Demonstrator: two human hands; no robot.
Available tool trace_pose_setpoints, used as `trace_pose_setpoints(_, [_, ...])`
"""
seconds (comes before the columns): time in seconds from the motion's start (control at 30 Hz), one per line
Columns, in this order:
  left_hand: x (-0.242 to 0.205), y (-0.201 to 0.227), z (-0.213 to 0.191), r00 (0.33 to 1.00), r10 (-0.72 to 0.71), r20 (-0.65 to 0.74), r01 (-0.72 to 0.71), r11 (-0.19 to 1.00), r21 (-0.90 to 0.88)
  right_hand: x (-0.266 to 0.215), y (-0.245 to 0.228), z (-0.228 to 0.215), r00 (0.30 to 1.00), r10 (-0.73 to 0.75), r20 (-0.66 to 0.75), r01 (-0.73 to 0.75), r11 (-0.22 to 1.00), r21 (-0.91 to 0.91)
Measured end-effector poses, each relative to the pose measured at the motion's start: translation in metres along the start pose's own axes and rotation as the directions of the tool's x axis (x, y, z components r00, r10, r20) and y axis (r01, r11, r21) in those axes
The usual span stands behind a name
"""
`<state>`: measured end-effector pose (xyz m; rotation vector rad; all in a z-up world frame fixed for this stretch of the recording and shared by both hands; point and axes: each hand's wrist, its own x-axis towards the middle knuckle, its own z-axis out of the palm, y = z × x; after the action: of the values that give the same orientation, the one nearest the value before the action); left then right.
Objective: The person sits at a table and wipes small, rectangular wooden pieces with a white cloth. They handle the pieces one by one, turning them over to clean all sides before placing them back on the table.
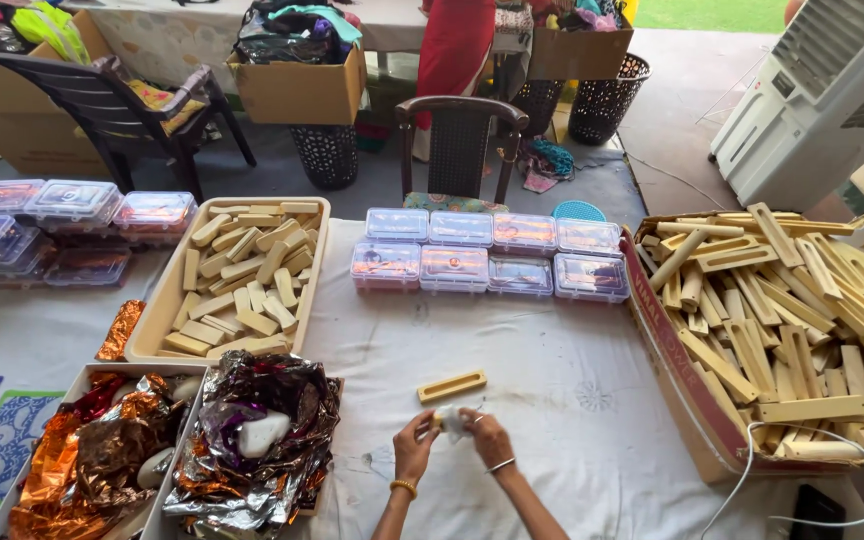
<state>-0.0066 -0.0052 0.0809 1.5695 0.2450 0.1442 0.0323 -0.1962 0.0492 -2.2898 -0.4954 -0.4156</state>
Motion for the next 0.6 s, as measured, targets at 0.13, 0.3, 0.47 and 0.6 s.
trace_pose_setpoints(0.13, [-0.010, 0.068, 0.005, 0.996, 0.085, 0.017, -0.087, 0.992, 0.089, -0.003, 0.013, -0.017, 0.959, 0.259, 0.112, -0.257, 0.966, -0.031])
trace_pose_setpoints(0.3, [-0.006, 0.061, 0.019, 0.978, 0.203, 0.053, -0.210, 0.948, 0.240, 0.029, -0.066, -0.043, 0.974, 0.188, 0.126, -0.216, 0.938, 0.271])
trace_pose_setpoints(0.47, [-0.012, 0.058, 0.019, 0.903, 0.427, 0.036, -0.413, 0.845, 0.341, 0.023, -0.064, -0.034, 0.999, 0.036, 0.035, -0.040, 0.993, 0.109])
trace_pose_setpoints(0.6, [-0.017, 0.064, 0.015, 0.890, 0.453, 0.051, -0.437, 0.818, 0.375, 0.001, -0.030, -0.022, 0.995, -0.077, -0.068, 0.078, 0.997, 0.017])
